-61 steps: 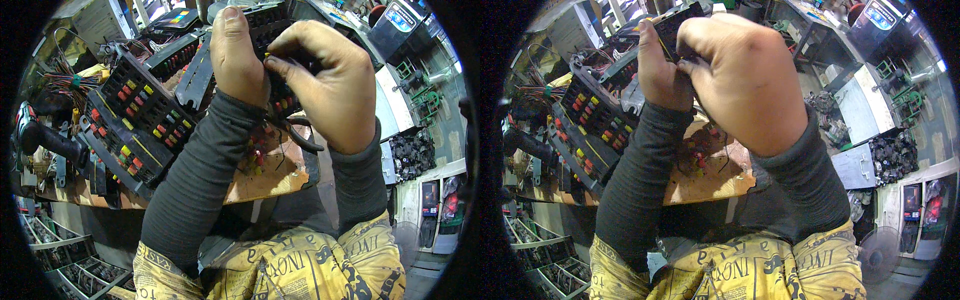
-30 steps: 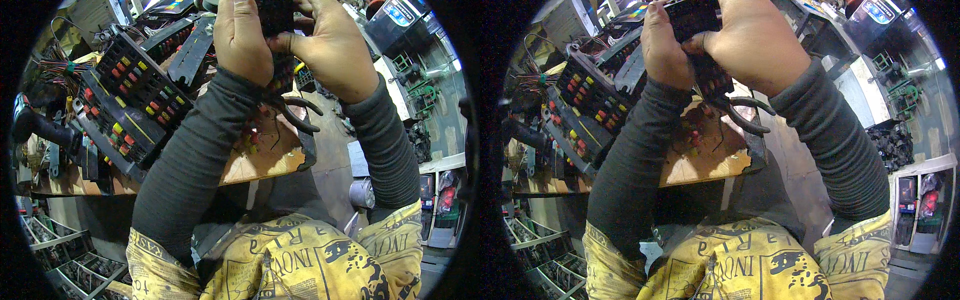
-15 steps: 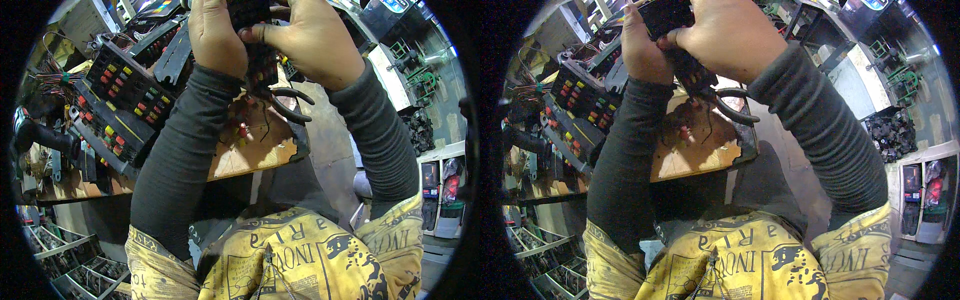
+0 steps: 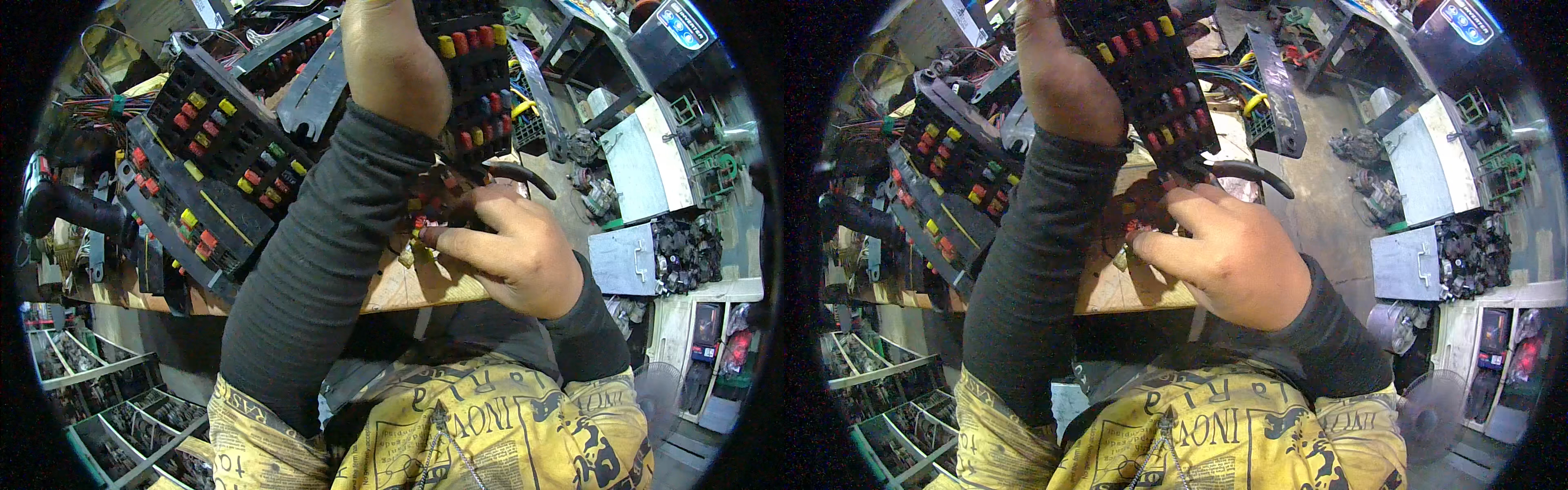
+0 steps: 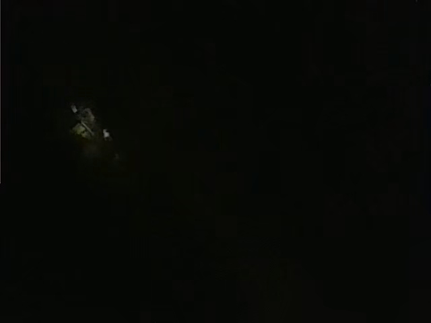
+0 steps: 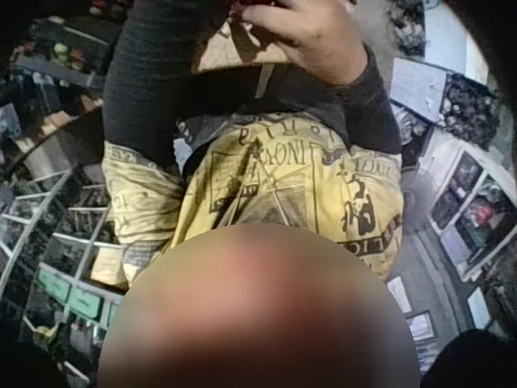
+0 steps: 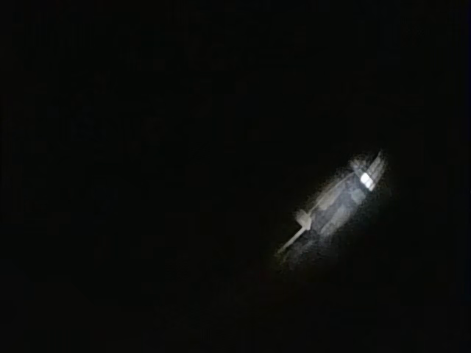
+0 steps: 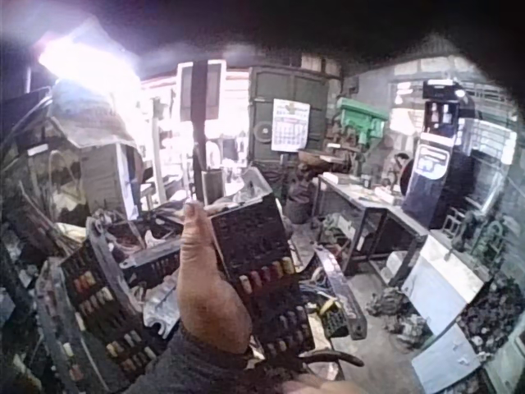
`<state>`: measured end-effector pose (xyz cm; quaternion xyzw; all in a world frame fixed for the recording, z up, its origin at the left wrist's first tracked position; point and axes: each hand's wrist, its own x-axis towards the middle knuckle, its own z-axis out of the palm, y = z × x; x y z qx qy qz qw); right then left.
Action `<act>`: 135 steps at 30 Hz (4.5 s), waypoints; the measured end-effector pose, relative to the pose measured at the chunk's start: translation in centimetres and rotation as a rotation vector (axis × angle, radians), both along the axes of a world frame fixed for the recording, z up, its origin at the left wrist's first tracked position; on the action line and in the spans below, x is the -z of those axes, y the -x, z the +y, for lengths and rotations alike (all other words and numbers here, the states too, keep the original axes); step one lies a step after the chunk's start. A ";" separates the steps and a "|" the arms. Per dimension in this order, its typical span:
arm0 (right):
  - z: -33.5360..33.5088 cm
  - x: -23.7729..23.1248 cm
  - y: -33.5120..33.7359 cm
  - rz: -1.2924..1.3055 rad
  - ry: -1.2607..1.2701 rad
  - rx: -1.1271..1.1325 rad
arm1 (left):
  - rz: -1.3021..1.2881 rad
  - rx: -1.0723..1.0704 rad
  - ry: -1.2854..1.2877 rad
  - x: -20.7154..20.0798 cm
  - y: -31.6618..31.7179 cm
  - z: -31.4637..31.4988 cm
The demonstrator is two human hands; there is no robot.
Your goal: The person inserts multiple colored fuses into a black fuse box using fingers and pliers. They pick up fuses from the table, place them into slots, and occasionally use pliers to adjust or secure them.
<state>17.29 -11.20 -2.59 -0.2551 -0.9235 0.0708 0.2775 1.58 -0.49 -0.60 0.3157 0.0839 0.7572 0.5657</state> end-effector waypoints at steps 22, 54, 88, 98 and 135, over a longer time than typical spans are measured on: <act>1.1 0.8 -0.6 0.206 0.224 -0.070 | 0.363 -0.123 -0.016 0.2 1.3 -0.4; 7.6 -5.0 4.6 0.866 -0.253 0.055 | 0.117 -0.106 -0.083 -0.6 0.6 -1.8; 7.5 -4.5 4.6 0.730 -0.447 0.095 | 0.281 -0.251 -0.102 -0.5 -0.1 -1.7; 8.0 -4.0 4.3 0.847 -0.289 0.022 | 0.420 -0.232 -0.137 -1.1 0.7 -2.1; 7.2 -0.5 3.4 0.974 0.516 -0.068 | 0.556 -0.366 -0.069 -1.7 0.5 -2.2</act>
